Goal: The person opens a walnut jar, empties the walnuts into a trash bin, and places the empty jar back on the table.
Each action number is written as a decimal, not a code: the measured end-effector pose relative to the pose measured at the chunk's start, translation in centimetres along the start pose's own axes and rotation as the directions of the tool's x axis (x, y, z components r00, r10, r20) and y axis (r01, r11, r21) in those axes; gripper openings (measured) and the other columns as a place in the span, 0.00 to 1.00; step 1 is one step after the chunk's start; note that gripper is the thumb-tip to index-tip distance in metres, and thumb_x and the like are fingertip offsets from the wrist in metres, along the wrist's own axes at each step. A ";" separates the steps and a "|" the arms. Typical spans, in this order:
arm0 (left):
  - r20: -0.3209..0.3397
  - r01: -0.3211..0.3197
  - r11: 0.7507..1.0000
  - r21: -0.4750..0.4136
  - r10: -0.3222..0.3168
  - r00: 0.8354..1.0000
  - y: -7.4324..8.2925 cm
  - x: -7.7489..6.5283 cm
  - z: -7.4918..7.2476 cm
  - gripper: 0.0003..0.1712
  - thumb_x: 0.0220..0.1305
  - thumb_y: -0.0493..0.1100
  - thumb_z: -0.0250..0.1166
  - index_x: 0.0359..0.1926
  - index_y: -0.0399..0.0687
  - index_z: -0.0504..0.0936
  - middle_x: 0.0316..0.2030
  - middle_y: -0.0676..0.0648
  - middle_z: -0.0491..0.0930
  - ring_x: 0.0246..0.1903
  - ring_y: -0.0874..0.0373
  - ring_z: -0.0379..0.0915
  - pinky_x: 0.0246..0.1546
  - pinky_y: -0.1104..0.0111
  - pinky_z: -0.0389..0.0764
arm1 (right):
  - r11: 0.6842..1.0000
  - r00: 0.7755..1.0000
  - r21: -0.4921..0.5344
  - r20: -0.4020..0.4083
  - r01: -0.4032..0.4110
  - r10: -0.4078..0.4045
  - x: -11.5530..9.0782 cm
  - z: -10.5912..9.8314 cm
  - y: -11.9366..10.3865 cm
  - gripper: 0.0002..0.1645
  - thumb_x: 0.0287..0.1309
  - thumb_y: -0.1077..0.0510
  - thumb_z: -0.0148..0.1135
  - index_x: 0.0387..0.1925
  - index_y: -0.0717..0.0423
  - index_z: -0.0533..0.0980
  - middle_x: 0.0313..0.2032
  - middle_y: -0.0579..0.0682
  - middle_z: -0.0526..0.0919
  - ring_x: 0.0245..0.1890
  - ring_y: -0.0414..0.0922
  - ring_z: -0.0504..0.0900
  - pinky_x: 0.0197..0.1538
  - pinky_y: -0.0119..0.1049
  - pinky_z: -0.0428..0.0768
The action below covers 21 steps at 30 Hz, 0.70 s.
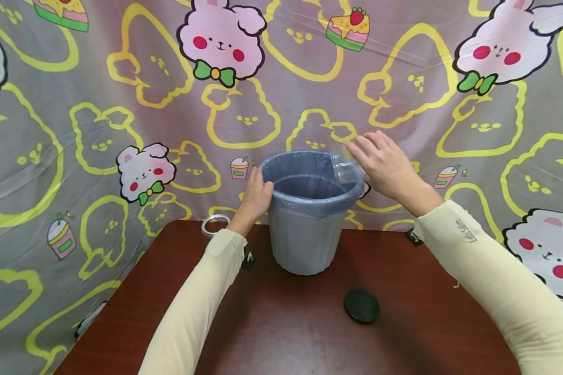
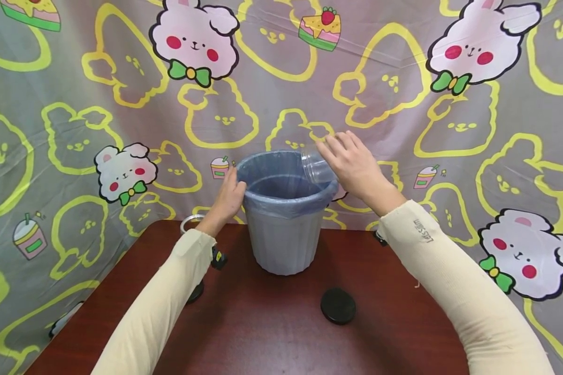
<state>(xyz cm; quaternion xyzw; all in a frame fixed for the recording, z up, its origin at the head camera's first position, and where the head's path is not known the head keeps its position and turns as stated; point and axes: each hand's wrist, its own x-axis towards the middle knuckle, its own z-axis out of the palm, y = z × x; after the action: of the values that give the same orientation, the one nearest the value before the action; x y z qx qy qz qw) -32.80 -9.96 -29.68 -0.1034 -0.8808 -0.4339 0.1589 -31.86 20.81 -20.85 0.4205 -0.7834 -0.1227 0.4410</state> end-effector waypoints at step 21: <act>-0.019 -0.005 1.000 -0.007 0.005 1.000 0.0 0.0 0.0 0.40 0.61 0.46 0.39 0.71 0.31 0.46 0.73 0.38 0.39 0.71 0.48 0.35 0.68 0.60 0.42 | 0.999 0.999 0.044 0.038 0.014 -0.016 1.7 0.1 -1.5 0.61 0.16 0.61 0.84 0.61 0.65 0.65 0.54 0.64 0.71 0.54 0.61 0.67 0.62 0.53 0.62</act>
<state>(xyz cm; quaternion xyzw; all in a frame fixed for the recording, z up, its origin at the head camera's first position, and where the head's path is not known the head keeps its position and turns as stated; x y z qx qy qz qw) -32.85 -9.96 -29.70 -0.1023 -0.8774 -0.4377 0.1679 -31.53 18.52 -20.71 0.4333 -0.7911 -0.1169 0.4156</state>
